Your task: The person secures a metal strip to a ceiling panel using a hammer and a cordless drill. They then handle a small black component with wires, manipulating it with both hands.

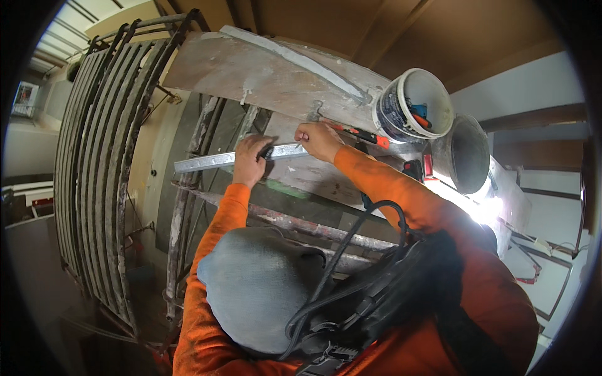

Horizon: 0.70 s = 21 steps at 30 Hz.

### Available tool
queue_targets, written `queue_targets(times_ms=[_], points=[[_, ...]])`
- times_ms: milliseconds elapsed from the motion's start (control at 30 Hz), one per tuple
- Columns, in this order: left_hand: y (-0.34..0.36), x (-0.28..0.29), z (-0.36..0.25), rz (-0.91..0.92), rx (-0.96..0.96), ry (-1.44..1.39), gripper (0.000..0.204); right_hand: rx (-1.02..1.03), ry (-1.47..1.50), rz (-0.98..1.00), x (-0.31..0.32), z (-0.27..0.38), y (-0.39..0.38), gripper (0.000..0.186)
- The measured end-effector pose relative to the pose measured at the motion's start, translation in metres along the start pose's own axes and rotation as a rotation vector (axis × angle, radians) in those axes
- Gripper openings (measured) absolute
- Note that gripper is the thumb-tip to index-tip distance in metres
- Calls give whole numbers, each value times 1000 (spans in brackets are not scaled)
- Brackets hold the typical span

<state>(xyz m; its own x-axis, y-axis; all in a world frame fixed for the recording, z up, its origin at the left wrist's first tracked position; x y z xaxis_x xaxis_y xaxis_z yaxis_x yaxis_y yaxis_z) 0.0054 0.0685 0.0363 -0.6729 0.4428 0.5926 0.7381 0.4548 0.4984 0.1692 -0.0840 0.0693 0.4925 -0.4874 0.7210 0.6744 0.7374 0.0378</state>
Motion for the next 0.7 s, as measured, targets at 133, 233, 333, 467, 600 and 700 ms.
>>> queue_targets(times_ms=[133, 233, 333, 467, 600, 700], points=[[-9, -1, -25, -57, 24, -20, 51, 34, 47, 1, -16, 18, -4, 15], [-16, -7, -28, -20, 223, 13, 42, -2, 58, 17, -29, 31, 0, 19], [-20, -6, -17, -20, 383, 26, 37, -21, 46, 43, -33, 31, 4, 24], [-21, 22, 16, -207, 635, -131, 35, 266, -147, 53, -32, 21, -4, 41], [-9, 62, 37, -341, 172, 314, 36, 356, -233, 169, -41, 16, -20, 58], [1, 70, 50, -86, 143, 235, 37, 379, -216, 207, -31, 31, -8, 54]])
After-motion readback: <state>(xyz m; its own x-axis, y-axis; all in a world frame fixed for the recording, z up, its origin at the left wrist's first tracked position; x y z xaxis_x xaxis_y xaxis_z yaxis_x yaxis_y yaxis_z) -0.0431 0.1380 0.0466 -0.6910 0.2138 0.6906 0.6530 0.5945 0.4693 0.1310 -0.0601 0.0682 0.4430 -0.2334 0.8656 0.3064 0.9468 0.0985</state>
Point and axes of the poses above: each hand's wrist, its own y-axis towards the middle knuckle, its own x-axis out of the back of the hand, z = x × y, the point moved 3 cm from there along y, towards the middle knuckle, and after that the axes turned 15 degrees about -z, right-handed, at the moved point
